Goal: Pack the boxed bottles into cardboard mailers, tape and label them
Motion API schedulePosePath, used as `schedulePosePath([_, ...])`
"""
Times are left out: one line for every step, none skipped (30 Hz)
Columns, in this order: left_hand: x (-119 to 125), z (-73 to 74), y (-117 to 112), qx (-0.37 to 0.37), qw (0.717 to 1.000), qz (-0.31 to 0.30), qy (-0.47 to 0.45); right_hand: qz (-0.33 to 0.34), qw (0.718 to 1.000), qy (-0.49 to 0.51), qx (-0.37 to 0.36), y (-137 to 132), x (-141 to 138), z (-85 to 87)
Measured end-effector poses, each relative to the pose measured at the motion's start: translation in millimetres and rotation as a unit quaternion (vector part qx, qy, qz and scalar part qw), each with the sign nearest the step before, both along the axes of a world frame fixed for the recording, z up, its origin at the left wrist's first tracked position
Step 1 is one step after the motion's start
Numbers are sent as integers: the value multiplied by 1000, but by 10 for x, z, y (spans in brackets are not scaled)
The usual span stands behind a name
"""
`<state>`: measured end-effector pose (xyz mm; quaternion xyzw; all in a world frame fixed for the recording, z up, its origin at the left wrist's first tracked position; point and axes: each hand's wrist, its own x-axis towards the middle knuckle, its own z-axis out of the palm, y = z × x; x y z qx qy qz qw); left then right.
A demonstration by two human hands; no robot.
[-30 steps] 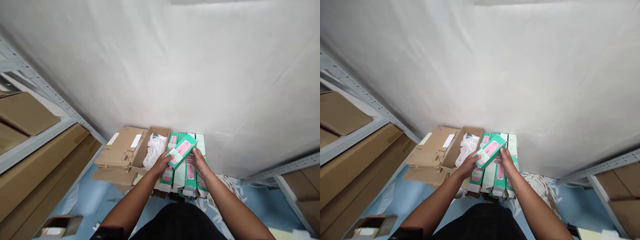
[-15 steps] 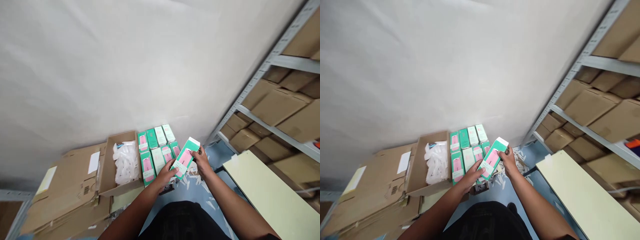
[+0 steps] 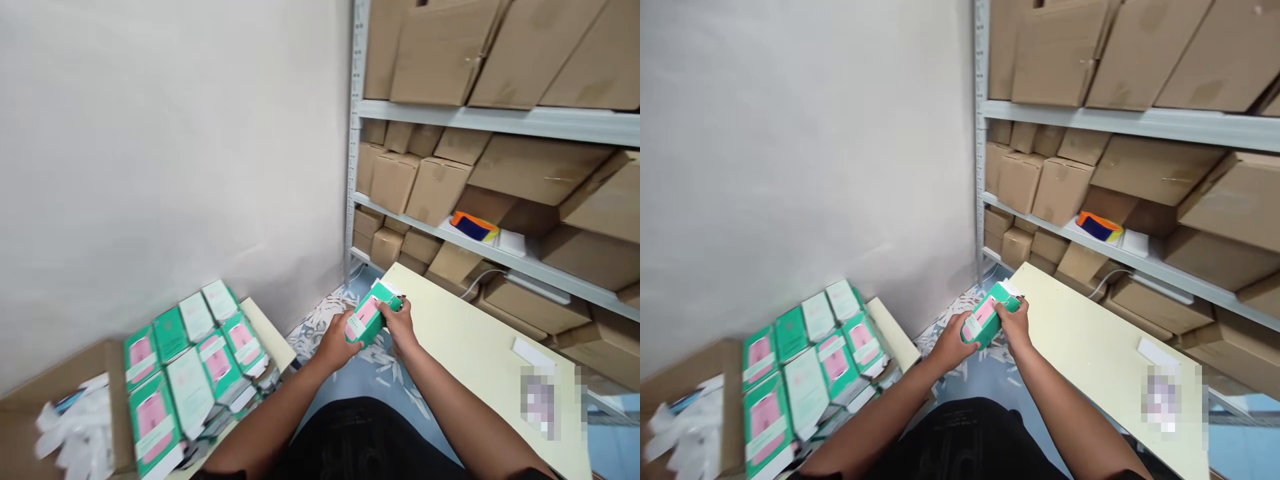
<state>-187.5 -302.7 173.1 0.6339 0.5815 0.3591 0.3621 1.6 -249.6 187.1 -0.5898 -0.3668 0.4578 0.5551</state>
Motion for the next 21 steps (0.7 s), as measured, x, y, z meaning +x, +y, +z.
schedulePosePath([170,-41,130,-21,999,-13,-40,12,1000,25,-1,44,227,6])
schedulePosePath([328,-83,249,-50,994,-29,-92,26,998,55,-1,85,448,16])
schedulePosePath([475,-123,357,-85,983,-49,-152,42,995,87,-3,122,659,28])
schedulePosePath([612,-160,455,-120,967,-72,-214,62,991,120,-7,157,861,40])
schedulePosePath([740,-192,545,-150,946,-97,-269,86,985,150,-15,191,1051,49])
schedulePosePath([861,-219,628,-174,925,-125,-314,113,978,174,-24,225,1229,52])
schedulePosePath([974,-240,707,-193,905,-153,-346,143,971,191,-35,260,1394,47])
schedulePosePath([1079,-256,782,-208,889,-178,-368,173,963,201,-46,296,1547,32])
schedulePosePath([1176,-268,856,-223,874,-199,-383,199,957,205,-53,335,1688,8])
schedulePosePath([1263,-279,930,-241,860,-219,-393,218,953,204,-57,375,1818,-25])
schedulePosePath([1339,-290,1005,-261,847,-237,-398,231,950,202,-58,416,1938,-67])
schedulePosePath([1403,-304,1083,-285,833,-253,-401,239,948,200,-58,455,2047,-116])
schedulePosePath([1456,-325,1165,-309,820,-269,-400,247,946,199,-60,492,2147,-170])
schedulePosePath([1500,-354,1252,-334,807,-283,-397,256,944,200,-66,525,2236,-226])
schedulePosePath([1537,-393,1344,-359,794,-296,-391,268,939,202,-78,553,2315,-283])
schedulePosePath([1571,-442,1441,-384,782,-307,-383,281,933,206,-90,579,2383,-339])
schedulePosePath([1605,-501,1544,-405,771,-317,-376,292,928,209,-101,603,2438,-391])
schedulePosePath([1641,-568,1652,-424,759,-326,-370,299,924,211,-110,629,2479,-439])
schedulePosePath([1681,-641,1763,-439,749,-336,-365,300,923,212,-114,658,2506,-481])
schedulePosePath([1725,-714,1877,-451,740,-344,-362,292,926,212,-113,692,2519,-518])
schedulePosePath([1772,-784,1992,-458,734,-351,-358,277,932,210,-106,732,2518,-552])
